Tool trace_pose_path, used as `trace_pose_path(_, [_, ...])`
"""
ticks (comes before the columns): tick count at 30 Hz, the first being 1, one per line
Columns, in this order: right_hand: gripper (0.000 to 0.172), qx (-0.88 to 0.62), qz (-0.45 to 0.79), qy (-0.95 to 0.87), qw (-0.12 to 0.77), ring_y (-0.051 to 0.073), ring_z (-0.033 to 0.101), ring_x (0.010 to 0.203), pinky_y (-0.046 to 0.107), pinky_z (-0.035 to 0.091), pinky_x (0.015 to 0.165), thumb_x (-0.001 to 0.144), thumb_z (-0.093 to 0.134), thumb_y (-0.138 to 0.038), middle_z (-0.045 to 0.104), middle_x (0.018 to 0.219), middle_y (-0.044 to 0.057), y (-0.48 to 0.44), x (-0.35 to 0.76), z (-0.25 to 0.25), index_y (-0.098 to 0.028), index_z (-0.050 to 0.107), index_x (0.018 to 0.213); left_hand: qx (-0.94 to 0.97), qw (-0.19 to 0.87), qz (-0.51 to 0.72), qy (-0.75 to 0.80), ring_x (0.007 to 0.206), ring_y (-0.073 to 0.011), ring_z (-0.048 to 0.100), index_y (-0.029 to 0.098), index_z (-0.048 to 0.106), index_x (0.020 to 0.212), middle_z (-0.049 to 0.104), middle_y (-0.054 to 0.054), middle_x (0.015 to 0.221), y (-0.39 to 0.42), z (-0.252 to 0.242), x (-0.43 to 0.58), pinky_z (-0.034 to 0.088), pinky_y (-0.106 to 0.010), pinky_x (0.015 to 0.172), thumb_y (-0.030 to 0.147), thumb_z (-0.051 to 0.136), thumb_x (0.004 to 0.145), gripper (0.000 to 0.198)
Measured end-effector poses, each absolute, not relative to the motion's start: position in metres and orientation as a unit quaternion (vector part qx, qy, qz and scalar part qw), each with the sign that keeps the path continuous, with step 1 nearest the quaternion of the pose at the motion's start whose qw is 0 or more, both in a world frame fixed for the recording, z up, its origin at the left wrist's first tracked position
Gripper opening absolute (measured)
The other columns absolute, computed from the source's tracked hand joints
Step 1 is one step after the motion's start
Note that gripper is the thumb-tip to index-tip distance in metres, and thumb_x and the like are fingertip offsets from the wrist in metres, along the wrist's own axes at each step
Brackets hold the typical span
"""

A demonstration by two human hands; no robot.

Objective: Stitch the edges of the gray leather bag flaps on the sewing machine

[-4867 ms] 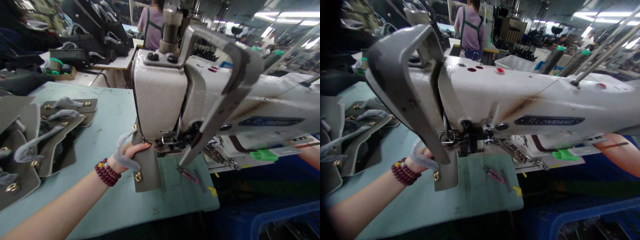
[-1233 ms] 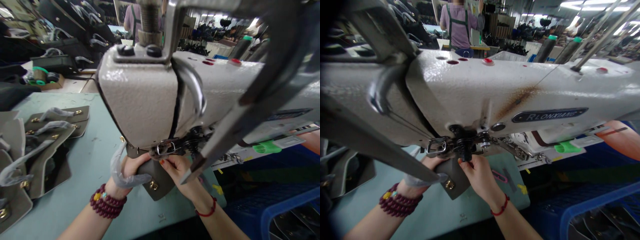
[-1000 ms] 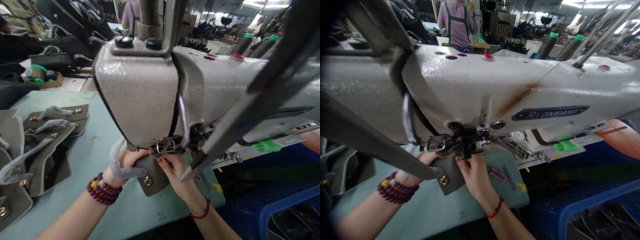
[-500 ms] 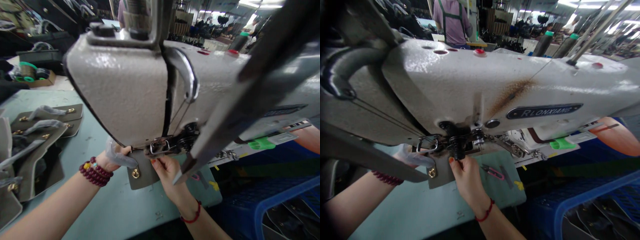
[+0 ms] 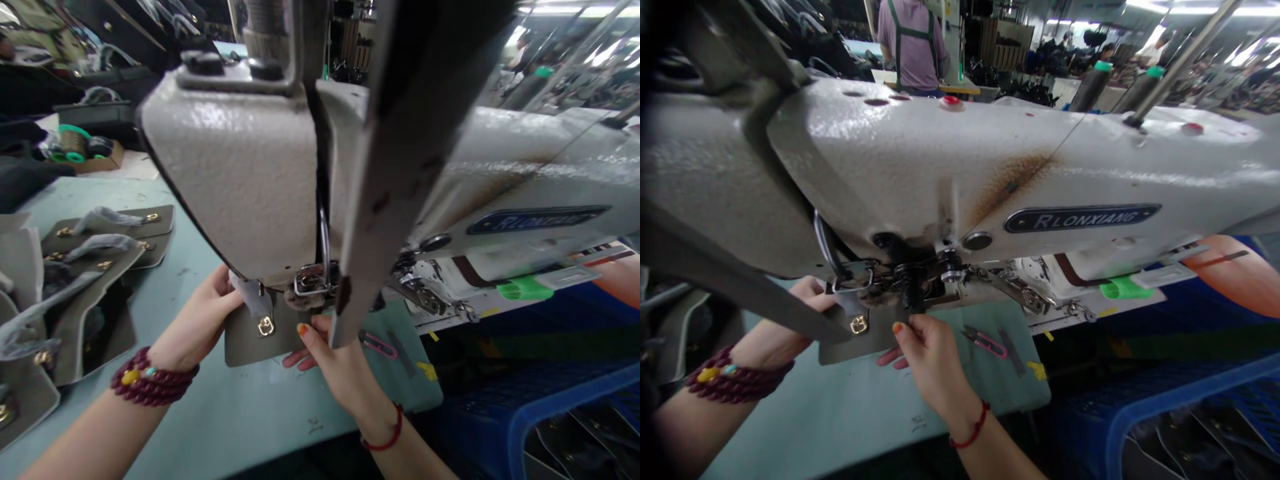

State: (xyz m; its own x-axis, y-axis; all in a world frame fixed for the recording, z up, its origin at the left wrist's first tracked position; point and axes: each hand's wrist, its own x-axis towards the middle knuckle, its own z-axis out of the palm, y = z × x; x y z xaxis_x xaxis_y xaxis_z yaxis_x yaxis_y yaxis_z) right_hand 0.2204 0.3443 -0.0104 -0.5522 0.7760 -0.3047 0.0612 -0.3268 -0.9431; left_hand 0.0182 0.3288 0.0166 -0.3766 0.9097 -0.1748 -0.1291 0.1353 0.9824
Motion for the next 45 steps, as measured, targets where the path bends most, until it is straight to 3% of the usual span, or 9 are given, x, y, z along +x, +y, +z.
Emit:
trace_pose_path(4, [0.039, -0.41, 0.716, -0.504, 0.256, 0.019, 0.072, 0.06, 0.019, 0.049, 0.05, 0.089, 0.058, -0.054, 0.062, 0.06, 0.0, 0.341, 0.22, -0.013, -0.017, 0.054, 0.077, 0.157, 0.552, 0.626, 0.528, 0.095, -0.0259, 0.071, 0.024, 0.063, 0.124, 0.073, -0.008, 0.115, 0.289, -0.022, 0.034, 0.061, -0.03, 0.073, 0.036, 0.078, 0.076, 0.052])
trace_pose_path(8, [0.049, -0.383, 0.744, -0.48, 0.262, 0.015, 0.068, 0.051, 0.018, 0.049, 0.049, 0.086, 0.058, -0.063, 0.068, 0.059, 0.004, 0.337, 0.219, -0.014, -0.014, 0.059, 0.077, 0.114, 0.594, 0.691, 0.397, 0.106, -0.0299, 0.065, 0.025, 0.064, 0.124, 0.072, -0.009, 0.114, 0.262, -0.035, 0.083, 0.057, -0.039, 0.085, 0.048, 0.073, 0.079, 0.052])
trace_pose_path(10, [0.054, -0.375, 0.749, -0.478, 0.263, 0.014, 0.067, 0.049, 0.018, 0.048, 0.049, 0.084, 0.057, -0.067, 0.07, 0.06, 0.006, 0.336, 0.22, -0.015, -0.014, 0.059, 0.074, 0.122, 0.59, 0.702, 0.381, 0.1, -0.0276, 0.065, 0.022, 0.069, 0.115, 0.073, -0.009, 0.105, 0.261, -0.034, 0.103, 0.056, -0.037, 0.085, 0.051, 0.074, 0.077, 0.049])
trace_pose_path(14, [0.056, -0.384, 0.74, -0.486, 0.262, 0.012, 0.065, 0.046, 0.015, 0.045, 0.047, 0.084, 0.058, -0.068, 0.069, 0.056, 0.006, 0.334, 0.222, -0.015, -0.013, 0.061, 0.072, 0.06, 0.588, 0.673, 0.446, 0.072, -0.0191, 0.061, 0.016, 0.074, 0.088, 0.071, -0.007, 0.081, 0.273, -0.027, 0.118, 0.052, -0.028, 0.063, 0.05, 0.078, 0.07, 0.039])
trace_pose_path(17, [0.055, -0.386, 0.736, -0.489, 0.265, 0.012, 0.064, 0.047, 0.015, 0.045, 0.047, 0.085, 0.058, -0.065, 0.068, 0.055, 0.006, 0.332, 0.222, -0.014, -0.012, 0.063, 0.071, 0.022, 0.602, 0.624, 0.498, 0.056, -0.0137, 0.05, 0.013, 0.067, 0.065, 0.061, -0.002, 0.061, 0.279, -0.025, 0.115, 0.047, -0.027, 0.054, 0.05, 0.08, 0.067, 0.039])
trace_pose_path(21, [0.052, -0.377, 0.738, -0.488, 0.274, 0.011, 0.063, 0.047, 0.015, 0.045, 0.047, 0.086, 0.059, -0.061, 0.068, 0.056, 0.006, 0.331, 0.224, -0.012, -0.012, 0.063, 0.068, 0.023, 0.579, 0.599, 0.554, 0.052, -0.011, 0.039, 0.015, 0.055, 0.047, 0.046, 0.003, 0.048, 0.279, -0.025, 0.112, 0.041, -0.025, 0.05, 0.049, 0.087, 0.057, 0.048])
trace_pose_path(25, [0.044, -0.358, 0.757, -0.476, 0.267, 0.01, 0.065, 0.051, 0.014, 0.045, 0.049, 0.088, 0.06, -0.053, 0.072, 0.063, 0.007, 0.33, 0.232, -0.015, -0.011, 0.065, 0.075, 0.029, 0.582, 0.576, 0.574, 0.057, -0.0127, 0.041, 0.016, 0.052, 0.047, 0.048, 0.001, 0.051, 0.276, -0.028, 0.108, 0.041, -0.026, 0.052, 0.052, 0.088, 0.053, 0.052])
trace_pose_path(29, [0.047, -0.374, 0.779, -0.421, 0.276, 0.012, 0.067, 0.052, 0.016, 0.046, 0.048, 0.091, 0.053, -0.057, 0.074, 0.069, 0.009, 0.331, 0.239, -0.021, -0.012, 0.066, 0.086, 0.063, 0.586, 0.571, 0.572, 0.058, -0.0122, 0.038, 0.017, 0.051, 0.049, 0.045, 0.002, 0.053, 0.273, -0.032, 0.105, 0.041, -0.025, 0.054, 0.055, 0.084, 0.061, 0.052])
trace_pose_path(45, [0.043, -0.39, 0.728, -0.48, 0.296, 0.01, 0.06, 0.046, 0.017, 0.048, 0.048, 0.084, 0.062, -0.054, 0.065, 0.053, 0.003, 0.332, 0.226, -0.01, -0.014, 0.058, 0.067, 0.049, 0.583, 0.567, 0.58, 0.057, -0.0115, 0.034, 0.017, 0.049, 0.047, 0.041, 0.004, 0.051, 0.273, -0.031, 0.106, 0.037, -0.025, 0.053, 0.053, 0.085, 0.059, 0.052])
